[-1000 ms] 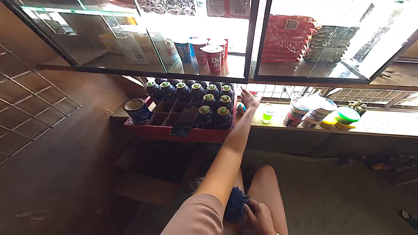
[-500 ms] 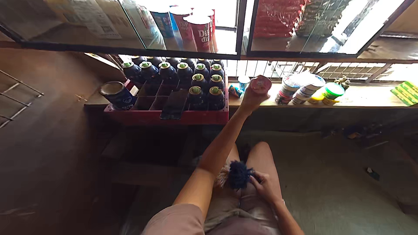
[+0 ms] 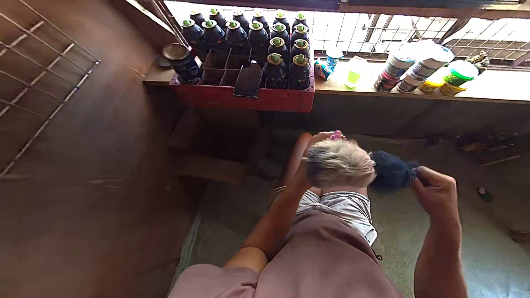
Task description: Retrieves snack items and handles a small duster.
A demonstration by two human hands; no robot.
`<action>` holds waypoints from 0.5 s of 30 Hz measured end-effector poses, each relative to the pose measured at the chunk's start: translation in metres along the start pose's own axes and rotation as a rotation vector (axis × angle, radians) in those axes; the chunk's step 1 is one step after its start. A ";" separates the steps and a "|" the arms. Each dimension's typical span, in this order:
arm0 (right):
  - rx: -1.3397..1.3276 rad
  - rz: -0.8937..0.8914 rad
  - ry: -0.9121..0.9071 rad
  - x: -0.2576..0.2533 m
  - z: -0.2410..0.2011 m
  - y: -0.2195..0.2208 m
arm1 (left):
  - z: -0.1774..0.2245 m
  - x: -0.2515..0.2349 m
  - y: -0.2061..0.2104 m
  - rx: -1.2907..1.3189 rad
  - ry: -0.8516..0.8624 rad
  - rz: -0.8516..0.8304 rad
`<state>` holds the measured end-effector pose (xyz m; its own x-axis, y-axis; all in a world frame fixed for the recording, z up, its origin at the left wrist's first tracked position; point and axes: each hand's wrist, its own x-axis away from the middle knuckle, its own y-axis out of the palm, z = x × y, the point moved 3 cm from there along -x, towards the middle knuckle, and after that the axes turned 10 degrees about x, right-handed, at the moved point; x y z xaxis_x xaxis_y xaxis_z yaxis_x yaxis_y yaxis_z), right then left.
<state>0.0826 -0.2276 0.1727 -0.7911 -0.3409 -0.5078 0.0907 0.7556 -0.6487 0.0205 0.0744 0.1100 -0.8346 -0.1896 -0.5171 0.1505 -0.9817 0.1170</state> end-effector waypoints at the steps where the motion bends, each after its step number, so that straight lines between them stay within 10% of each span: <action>1: 0.221 0.064 0.030 -0.002 -0.002 -0.002 | 0.043 -0.012 0.010 -0.079 -0.163 0.035; 4: 0.524 0.205 0.214 -0.009 -0.013 -0.024 | 0.088 -0.025 0.016 -0.246 -0.067 0.003; 9: 0.000 0.157 -0.082 0.003 -0.035 -0.003 | 0.102 -0.004 0.009 -0.360 -0.263 0.110; 13: 0.537 0.194 0.176 -0.007 -0.021 -0.001 | 0.112 -0.024 0.009 0.552 -0.001 0.185; 15: 0.524 0.102 0.150 -0.007 -0.023 -0.003 | 0.129 -0.035 -0.006 0.597 0.181 0.199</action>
<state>0.0741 -0.2142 0.1911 -0.8365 -0.1686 -0.5214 0.4299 0.3881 -0.8152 -0.0196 0.0891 0.2363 -0.7113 -0.4181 -0.5651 -0.0704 -0.7575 0.6490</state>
